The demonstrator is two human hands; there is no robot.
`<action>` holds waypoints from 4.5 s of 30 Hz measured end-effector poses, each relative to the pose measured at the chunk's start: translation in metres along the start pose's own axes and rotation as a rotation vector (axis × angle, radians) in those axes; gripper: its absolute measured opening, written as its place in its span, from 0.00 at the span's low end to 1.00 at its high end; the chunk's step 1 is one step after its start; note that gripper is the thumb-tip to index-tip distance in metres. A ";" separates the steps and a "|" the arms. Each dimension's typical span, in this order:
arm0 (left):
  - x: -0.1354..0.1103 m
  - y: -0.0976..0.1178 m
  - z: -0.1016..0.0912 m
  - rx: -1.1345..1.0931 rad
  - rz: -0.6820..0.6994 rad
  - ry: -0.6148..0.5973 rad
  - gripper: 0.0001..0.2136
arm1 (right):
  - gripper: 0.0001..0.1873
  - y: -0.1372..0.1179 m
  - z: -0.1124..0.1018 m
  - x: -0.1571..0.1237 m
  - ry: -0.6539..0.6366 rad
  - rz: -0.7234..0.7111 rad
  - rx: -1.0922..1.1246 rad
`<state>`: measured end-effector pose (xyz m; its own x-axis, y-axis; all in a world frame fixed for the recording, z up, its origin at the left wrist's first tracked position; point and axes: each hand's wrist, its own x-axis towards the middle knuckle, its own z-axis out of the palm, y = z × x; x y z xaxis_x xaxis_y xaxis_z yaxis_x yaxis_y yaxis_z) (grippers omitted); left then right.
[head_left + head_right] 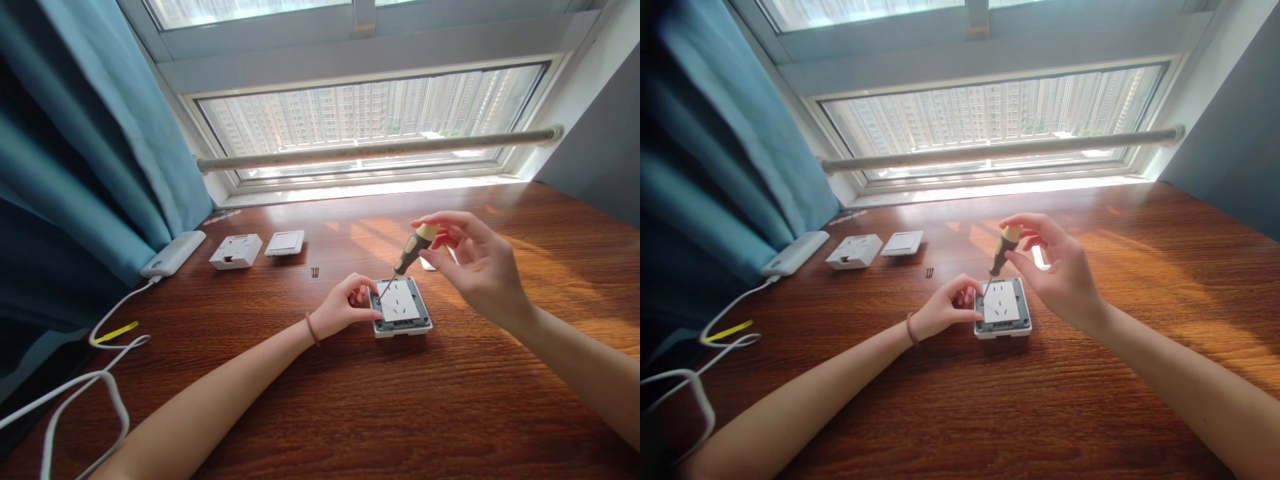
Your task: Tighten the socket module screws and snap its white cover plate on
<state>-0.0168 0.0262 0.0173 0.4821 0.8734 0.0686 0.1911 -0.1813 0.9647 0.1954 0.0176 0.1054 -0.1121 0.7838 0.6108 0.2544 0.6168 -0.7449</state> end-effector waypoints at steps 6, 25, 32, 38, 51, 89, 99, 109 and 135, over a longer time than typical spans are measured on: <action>0.001 -0.002 -0.001 0.054 0.047 0.020 0.16 | 0.17 -0.001 0.000 0.000 -0.024 0.006 0.034; 0.000 -0.002 -0.001 0.053 0.022 0.012 0.15 | 0.18 0.001 0.000 -0.003 0.054 -0.072 -0.098; 0.000 -0.004 -0.001 0.062 0.027 0.019 0.15 | 0.20 -0.008 -0.001 -0.002 -0.177 -0.096 0.186; -0.001 -0.003 0.000 0.065 0.034 0.020 0.14 | 0.17 -0.005 -0.001 -0.003 -0.041 -0.102 -0.022; -0.002 -0.005 0.000 0.084 0.058 0.037 0.15 | 0.18 -0.003 -0.001 -0.003 0.004 -0.081 -0.023; -0.004 -0.003 0.005 -0.095 -0.031 0.051 0.14 | 0.20 -0.013 -0.003 -0.004 -0.117 -0.103 0.094; -0.005 -0.005 0.004 -0.052 -0.021 0.051 0.14 | 0.18 -0.010 -0.004 -0.004 -0.041 -0.124 -0.032; -0.007 0.001 0.007 -0.014 -0.068 0.117 0.14 | 0.20 -0.010 -0.004 -0.005 -0.078 -0.116 -0.050; -0.012 0.011 0.014 -0.030 -0.125 0.204 0.12 | 0.17 -0.016 -0.005 0.000 -0.109 -0.026 0.128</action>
<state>-0.0083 0.0075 0.0233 0.2731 0.9620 -0.0050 0.2114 -0.0550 0.9759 0.1966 0.0072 0.1189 -0.2227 0.7663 0.6027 0.1267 0.6357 -0.7614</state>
